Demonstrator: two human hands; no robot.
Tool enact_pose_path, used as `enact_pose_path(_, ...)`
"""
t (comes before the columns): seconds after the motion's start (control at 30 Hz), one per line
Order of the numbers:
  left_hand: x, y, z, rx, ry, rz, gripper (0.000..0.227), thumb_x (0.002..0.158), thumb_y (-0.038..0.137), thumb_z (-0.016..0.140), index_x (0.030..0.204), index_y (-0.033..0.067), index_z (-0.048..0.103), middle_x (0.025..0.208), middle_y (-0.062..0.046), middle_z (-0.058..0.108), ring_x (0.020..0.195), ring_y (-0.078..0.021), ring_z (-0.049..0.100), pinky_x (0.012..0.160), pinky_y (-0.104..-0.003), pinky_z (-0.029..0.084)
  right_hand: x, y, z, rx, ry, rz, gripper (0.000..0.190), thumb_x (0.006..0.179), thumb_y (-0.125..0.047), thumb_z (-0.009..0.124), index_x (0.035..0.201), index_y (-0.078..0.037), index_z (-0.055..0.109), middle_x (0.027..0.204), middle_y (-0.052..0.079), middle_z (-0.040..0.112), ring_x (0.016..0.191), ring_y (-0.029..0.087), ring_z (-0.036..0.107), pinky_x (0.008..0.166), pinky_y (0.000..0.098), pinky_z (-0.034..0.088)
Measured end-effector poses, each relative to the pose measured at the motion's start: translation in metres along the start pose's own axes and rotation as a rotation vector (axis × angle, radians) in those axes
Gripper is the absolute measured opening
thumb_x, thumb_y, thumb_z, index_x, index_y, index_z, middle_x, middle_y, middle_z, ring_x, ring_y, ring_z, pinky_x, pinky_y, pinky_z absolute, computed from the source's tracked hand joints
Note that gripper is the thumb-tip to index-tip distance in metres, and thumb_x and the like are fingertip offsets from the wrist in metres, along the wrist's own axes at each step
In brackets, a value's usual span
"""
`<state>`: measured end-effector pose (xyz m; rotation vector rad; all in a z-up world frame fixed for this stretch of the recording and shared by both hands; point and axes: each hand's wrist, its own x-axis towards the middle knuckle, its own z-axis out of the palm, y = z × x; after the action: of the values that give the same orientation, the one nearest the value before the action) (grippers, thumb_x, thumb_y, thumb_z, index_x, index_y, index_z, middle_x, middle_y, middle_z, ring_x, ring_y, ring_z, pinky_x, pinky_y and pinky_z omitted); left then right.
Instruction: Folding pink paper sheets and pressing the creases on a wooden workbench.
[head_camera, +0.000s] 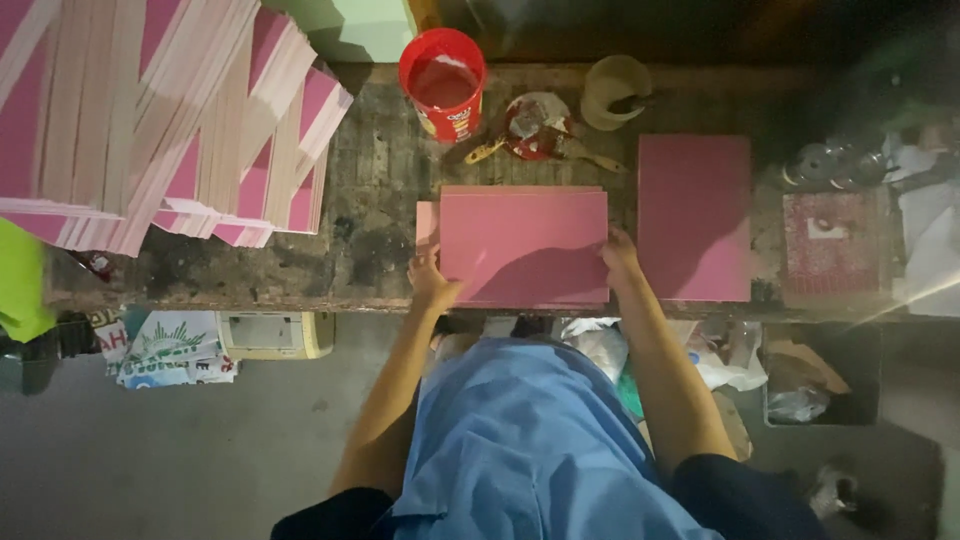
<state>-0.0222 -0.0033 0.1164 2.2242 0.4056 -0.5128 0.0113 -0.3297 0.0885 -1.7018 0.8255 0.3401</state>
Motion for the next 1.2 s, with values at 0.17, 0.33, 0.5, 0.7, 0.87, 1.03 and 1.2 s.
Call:
enact_pose_path(0.17, -0.005, -0.002, -0.004, 0.098, -0.048, 0.098, 0.108, 0.077, 0.027, 0.089, 0.161, 0.0205, 0.022, 0.155, -0.027, 0.035, 0.152, -0.0432, 0.021, 0.125, -0.061, 0.009, 0.049, 0.033, -0.007, 0.133, -0.116, 0.135, 0.072, 0.08, 0.001, 0.058, 0.15, -0.017, 0.051, 0.141, 0.023, 0.056, 0.129, 0.041, 0.058, 0.098, 0.0553, 0.05)
enact_pose_path(0.33, -0.013, 0.014, -0.018, 0.058, -0.087, 0.17, 0.123, 0.075, 0.016, 0.091, 0.165, 0.0186, 0.007, 0.156, -0.03, 0.027, 0.152, -0.0479, 0.016, 0.123, -0.066, 0.011, 0.046, 0.033, 0.001, 0.103, 0.065, 0.02, 0.057, 0.082, 0.003, 0.065, 0.138, -0.008, 0.063, 0.121, 0.018, 0.065, 0.114, 0.031, 0.063, 0.094, 0.0437, 0.05)
enact_pose_path(0.5, -0.011, 0.02, -0.019, 0.138, -0.109, 0.146, 0.132, 0.063, 0.009, 0.097, 0.163, 0.0168, 0.012, 0.159, -0.032, 0.018, 0.152, -0.0511, 0.012, 0.122, -0.07, 0.017, 0.081, 0.067, 0.01, 0.106, 0.135, -0.029, 0.053, 0.077, 0.0, 0.067, 0.128, -0.013, 0.069, 0.115, 0.015, 0.069, 0.108, 0.028, 0.067, 0.087, 0.0411, 0.052)
enact_pose_path(0.7, 0.016, -0.008, -0.007, 0.136, -0.11, 0.11, 0.107, 0.075, 0.043, 0.087, 0.158, 0.0168, 0.025, 0.153, -0.025, 0.035, 0.148, -0.0425, 0.031, 0.122, -0.062, 0.025, 0.085, 0.074, 0.017, 0.006, 0.185, -0.025, 0.046, 0.078, -0.01, 0.065, 0.124, -0.015, 0.073, 0.119, 0.015, 0.07, 0.116, 0.034, 0.066, 0.092, 0.0442, 0.052)
enact_pose_path(0.87, -0.004, 0.009, -0.012, 0.125, -0.004, 0.094, 0.098, 0.072, 0.054, 0.086, 0.15, 0.013, 0.043, 0.139, -0.019, 0.054, 0.134, -0.0371, 0.052, 0.113, -0.055, 0.041, 0.125, 0.116, 0.011, 0.035, 0.178, 0.003, 0.039, 0.088, -0.016, 0.065, 0.125, -0.022, 0.072, 0.123, 0.009, 0.071, 0.123, 0.032, 0.064, 0.102, 0.045, 0.05)
enact_pose_path(1.03, 0.017, -0.013, 0.013, -0.116, 0.109, 0.026, 0.091, 0.073, 0.045, 0.085, 0.149, 0.014, 0.045, 0.138, -0.022, 0.059, 0.128, -0.0372, 0.061, 0.106, -0.048, 0.05, 0.074, 0.089, 0.019, -0.049, 0.382, -0.162, 0.02, 0.085, -0.019, 0.076, 0.103, -0.011, 0.08, 0.101, 0.013, 0.076, 0.105, 0.031, 0.072, 0.089, 0.0376, 0.055)
enact_pose_path(1.2, 0.007, 0.038, 0.006, -0.106, 0.201, 0.072, 0.088, 0.062, 0.043, 0.089, 0.137, 0.0141, 0.055, 0.126, -0.017, 0.063, 0.116, -0.0337, 0.067, 0.094, -0.039, 0.059, 0.099, 0.124, 0.006, -0.146, 0.407, -0.12, 0.026, 0.085, -0.019, 0.071, 0.1, 0.002, 0.079, 0.095, 0.024, 0.075, 0.104, 0.04, 0.071, 0.078, 0.0465, 0.054)
